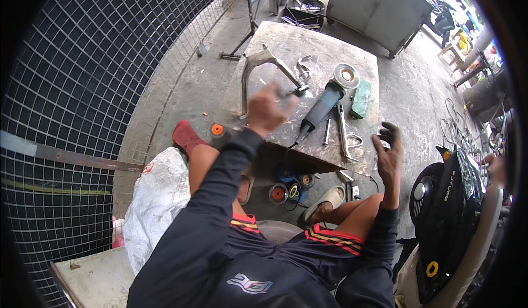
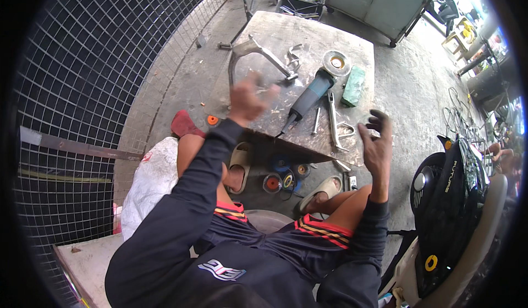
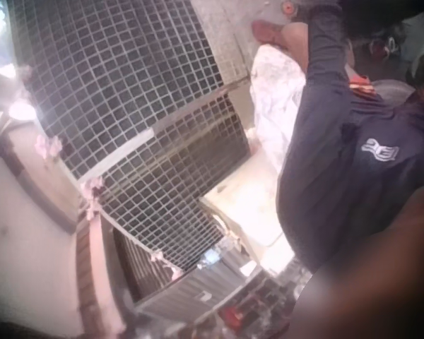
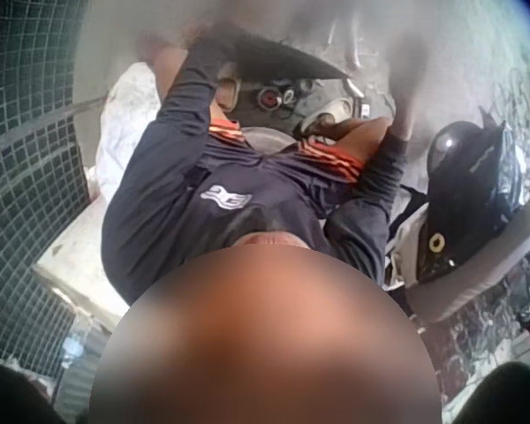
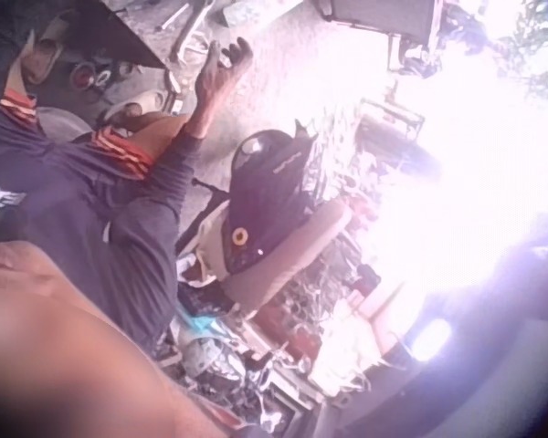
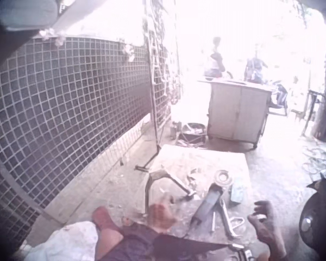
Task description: The person sits at a workbench and uses an angle grinder to smooth a curved metal frame. They repeatedly reposition the frame, switch between grinding and manual handling, and inspect the surface. The person also handles grinding discs and a small metal component on the table.
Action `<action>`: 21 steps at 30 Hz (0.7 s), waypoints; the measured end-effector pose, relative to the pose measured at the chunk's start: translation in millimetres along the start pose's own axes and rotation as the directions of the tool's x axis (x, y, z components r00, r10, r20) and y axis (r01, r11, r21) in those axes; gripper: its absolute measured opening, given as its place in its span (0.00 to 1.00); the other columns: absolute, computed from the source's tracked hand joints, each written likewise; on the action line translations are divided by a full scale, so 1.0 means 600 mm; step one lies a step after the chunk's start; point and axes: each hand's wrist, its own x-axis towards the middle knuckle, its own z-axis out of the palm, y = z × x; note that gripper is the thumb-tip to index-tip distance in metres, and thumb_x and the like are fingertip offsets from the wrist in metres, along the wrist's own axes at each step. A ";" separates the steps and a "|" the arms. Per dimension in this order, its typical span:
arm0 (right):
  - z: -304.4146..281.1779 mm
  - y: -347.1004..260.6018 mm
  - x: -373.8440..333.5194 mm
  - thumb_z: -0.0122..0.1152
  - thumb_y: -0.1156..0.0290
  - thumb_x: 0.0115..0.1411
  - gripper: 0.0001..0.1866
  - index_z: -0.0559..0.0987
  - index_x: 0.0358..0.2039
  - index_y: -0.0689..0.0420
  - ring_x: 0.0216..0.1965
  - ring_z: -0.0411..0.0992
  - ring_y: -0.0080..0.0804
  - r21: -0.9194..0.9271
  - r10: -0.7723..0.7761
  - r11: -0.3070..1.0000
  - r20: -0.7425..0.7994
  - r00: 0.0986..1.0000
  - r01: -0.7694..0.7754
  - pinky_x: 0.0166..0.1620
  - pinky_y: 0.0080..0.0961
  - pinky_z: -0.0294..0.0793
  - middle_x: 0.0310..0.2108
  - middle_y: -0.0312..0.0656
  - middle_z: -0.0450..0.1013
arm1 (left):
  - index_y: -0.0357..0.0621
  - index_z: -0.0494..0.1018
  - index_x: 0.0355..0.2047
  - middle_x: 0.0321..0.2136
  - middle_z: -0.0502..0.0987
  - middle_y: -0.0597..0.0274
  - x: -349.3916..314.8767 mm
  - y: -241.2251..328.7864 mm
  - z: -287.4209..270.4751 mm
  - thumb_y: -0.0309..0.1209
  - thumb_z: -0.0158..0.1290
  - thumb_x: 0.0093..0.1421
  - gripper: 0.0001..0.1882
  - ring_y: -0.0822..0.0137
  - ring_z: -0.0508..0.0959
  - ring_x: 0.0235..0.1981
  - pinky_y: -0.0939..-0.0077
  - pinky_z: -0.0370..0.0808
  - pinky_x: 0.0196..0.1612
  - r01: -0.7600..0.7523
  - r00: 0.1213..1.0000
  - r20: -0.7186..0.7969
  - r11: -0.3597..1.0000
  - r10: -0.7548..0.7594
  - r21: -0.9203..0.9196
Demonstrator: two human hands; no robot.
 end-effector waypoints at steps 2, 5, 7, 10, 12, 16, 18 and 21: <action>0.036 -0.013 -0.007 0.71 0.70 0.64 0.25 0.74 0.60 0.57 0.49 0.76 0.38 0.000 0.041 0.999 0.103 0.994 -0.041 0.50 0.34 0.78 0.50 0.51 0.75 | 0.39 0.71 0.48 0.47 0.77 0.46 -0.052 0.065 0.074 0.55 0.65 0.56 0.34 0.47 0.79 0.49 0.51 0.76 0.50 0.051 0.968 0.229 0.977 -0.100 0.207; 0.078 0.005 -0.011 0.73 0.64 0.61 0.27 0.75 0.57 0.59 0.48 0.77 0.42 -0.056 -0.007 0.998 0.162 0.987 0.016 0.51 0.40 0.77 0.48 0.51 0.75 | 0.38 0.65 0.60 0.58 0.71 0.39 -0.075 0.100 0.156 0.56 0.65 0.56 0.43 0.42 0.75 0.58 0.48 0.75 0.59 0.158 0.895 0.347 0.926 -0.281 0.344; 0.104 0.031 -0.014 0.73 0.61 0.61 0.26 0.76 0.54 0.61 0.47 0.78 0.45 -0.130 0.096 0.988 0.118 0.988 -0.081 0.51 0.41 0.77 0.47 0.53 0.76 | 0.38 0.63 0.63 0.61 0.69 0.37 -0.073 0.096 0.188 0.58 0.64 0.56 0.46 0.41 0.74 0.59 0.46 0.75 0.60 0.253 0.807 0.435 0.900 -0.399 0.355; 0.122 0.069 -0.026 0.73 0.60 0.61 0.24 0.78 0.51 0.62 0.45 0.78 0.49 -0.319 0.207 0.933 0.102 0.973 -0.165 0.49 0.44 0.77 0.45 0.55 0.76 | 0.37 0.66 0.61 0.59 0.72 0.37 -0.043 0.080 0.217 0.58 0.65 0.52 0.46 0.39 0.78 0.56 0.47 0.78 0.55 0.263 0.762 0.474 0.879 -0.441 0.397; 0.127 0.084 -0.028 0.72 0.59 0.62 0.23 0.77 0.49 0.63 0.43 0.77 0.54 -0.243 0.038 0.970 0.080 0.996 -0.017 0.47 0.46 0.76 0.44 0.58 0.76 | 0.37 0.72 0.55 0.49 0.81 0.40 -0.026 0.064 0.221 0.55 0.65 0.49 0.41 0.44 0.83 0.49 0.53 0.80 0.52 0.226 0.747 0.517 0.891 -0.418 0.394; 0.123 0.081 -0.025 0.68 0.49 0.65 0.28 0.80 0.45 0.66 0.41 0.81 0.50 0.023 0.164 0.985 0.154 0.974 -0.169 0.45 0.43 0.78 0.39 0.59 0.81 | 0.35 0.81 0.45 0.41 0.85 0.42 -0.015 0.040 0.175 0.52 0.71 0.48 0.34 0.48 0.85 0.42 0.58 0.80 0.47 0.426 0.765 0.578 0.896 -0.284 -0.124; 0.122 0.066 -0.021 0.65 0.47 0.67 0.31 0.80 0.49 0.67 0.43 0.82 0.43 0.235 0.225 0.928 0.263 0.938 -0.289 0.46 0.39 0.78 0.41 0.54 0.82 | 0.36 0.81 0.46 0.39 0.85 0.49 -0.031 0.060 0.142 0.48 0.70 0.52 0.30 0.58 0.84 0.40 0.63 0.80 0.44 0.503 0.759 0.608 0.803 -0.232 -0.321; 0.115 0.045 -0.010 0.61 0.48 0.71 0.32 0.74 0.61 0.64 0.53 0.78 0.37 0.694 0.076 0.585 0.470 0.880 -0.421 0.55 0.35 0.75 0.52 0.45 0.79 | 0.37 0.80 0.51 0.41 0.83 0.59 -0.063 0.121 0.072 0.43 0.68 0.58 0.27 0.70 0.82 0.38 0.69 0.80 0.42 0.652 0.652 0.744 0.608 -0.146 -0.452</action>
